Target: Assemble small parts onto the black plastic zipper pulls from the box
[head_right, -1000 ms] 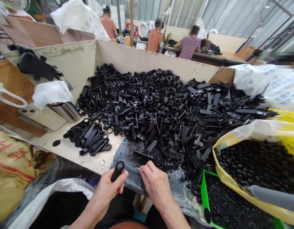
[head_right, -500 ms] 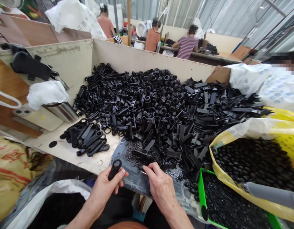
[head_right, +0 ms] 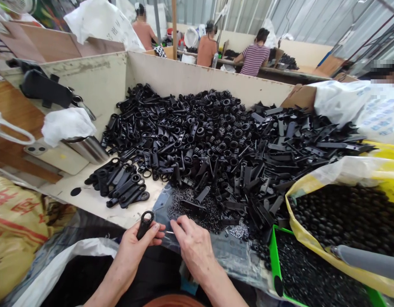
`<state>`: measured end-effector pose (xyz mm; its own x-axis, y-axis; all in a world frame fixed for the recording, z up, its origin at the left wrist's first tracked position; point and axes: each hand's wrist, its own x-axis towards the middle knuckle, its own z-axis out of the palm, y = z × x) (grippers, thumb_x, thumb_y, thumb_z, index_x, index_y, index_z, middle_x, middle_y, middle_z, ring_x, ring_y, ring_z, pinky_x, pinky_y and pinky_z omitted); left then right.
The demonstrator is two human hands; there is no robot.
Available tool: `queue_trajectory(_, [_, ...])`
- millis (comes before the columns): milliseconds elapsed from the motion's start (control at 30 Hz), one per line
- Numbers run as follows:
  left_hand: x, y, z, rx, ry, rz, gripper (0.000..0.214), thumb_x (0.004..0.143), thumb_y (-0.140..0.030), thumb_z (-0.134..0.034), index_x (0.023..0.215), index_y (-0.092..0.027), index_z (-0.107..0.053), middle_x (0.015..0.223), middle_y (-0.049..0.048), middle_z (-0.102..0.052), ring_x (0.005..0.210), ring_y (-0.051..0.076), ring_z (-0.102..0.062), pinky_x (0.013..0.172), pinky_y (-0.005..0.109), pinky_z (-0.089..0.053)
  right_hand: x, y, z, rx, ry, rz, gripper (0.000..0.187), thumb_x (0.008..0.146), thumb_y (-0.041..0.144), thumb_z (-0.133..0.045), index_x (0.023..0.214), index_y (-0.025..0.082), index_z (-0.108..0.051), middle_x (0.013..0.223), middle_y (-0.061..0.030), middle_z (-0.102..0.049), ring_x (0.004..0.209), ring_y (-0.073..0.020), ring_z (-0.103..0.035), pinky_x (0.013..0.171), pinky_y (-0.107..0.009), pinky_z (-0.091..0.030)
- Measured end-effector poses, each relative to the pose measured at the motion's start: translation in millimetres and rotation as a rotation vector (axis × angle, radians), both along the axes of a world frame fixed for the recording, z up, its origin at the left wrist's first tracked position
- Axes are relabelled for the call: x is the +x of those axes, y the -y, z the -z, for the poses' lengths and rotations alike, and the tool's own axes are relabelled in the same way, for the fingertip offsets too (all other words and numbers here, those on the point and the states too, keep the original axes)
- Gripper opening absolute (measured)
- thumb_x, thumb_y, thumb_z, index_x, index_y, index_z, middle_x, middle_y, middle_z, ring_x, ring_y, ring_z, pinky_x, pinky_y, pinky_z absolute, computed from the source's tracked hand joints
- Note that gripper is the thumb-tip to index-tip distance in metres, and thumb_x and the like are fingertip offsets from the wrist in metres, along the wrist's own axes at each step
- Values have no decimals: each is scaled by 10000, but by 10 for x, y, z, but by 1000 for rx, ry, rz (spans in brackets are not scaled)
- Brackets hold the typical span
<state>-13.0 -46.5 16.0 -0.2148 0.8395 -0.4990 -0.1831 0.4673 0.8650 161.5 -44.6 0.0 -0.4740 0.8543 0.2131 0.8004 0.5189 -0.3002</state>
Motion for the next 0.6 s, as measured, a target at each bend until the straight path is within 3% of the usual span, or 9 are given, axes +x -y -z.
queue_trajectory(133, [-10, -1, 73, 8, -21, 41, 397, 650, -475, -817, 816, -127, -725, 839, 109, -811, 723, 216, -745, 628, 287, -629, 185, 131, -18, 38, -67, 69, 422, 950, 29, -410, 1247, 183, -667, 1046, -93, -717, 842, -168, -730, 683, -226, -567])
queue_trajectory(300, [73, -73, 132, 82, -78, 252, 368, 794, -468, -708, 964, -145, -745, 987, 109, -795, 836, 238, -743, 651, 297, -624, 295, 84, -28, 0, 6, 150, 451, 915, 10, -424, 1255, 174, -670, 1081, -106, -701, 843, -178, -731, 662, -231, -576])
queue_trajectory(467, [118, -174, 146, 133, -243, 487, 374, 873, -447, -617, 1097, -176, -743, 800, 45, -752, 673, 208, -685, 564, 286, -578, 242, 67, -42, -24, 61, 74, 526, 849, -32, -473, 1278, 202, -667, 1114, -108, -692, 908, -198, -726, 707, -254, -593])
queue_trajectory(600, [57, -172, 156, 131, -258, 494, 348, 873, -463, -616, 1008, -176, -758, 788, 44, -746, 705, 213, -685, 572, 272, -578, 360, 198, -31, -6, 8, 86, 506, 884, -14, -420, 1246, 226, -680, 1106, -97, -697, 895, -178, -719, 714, -240, -586])
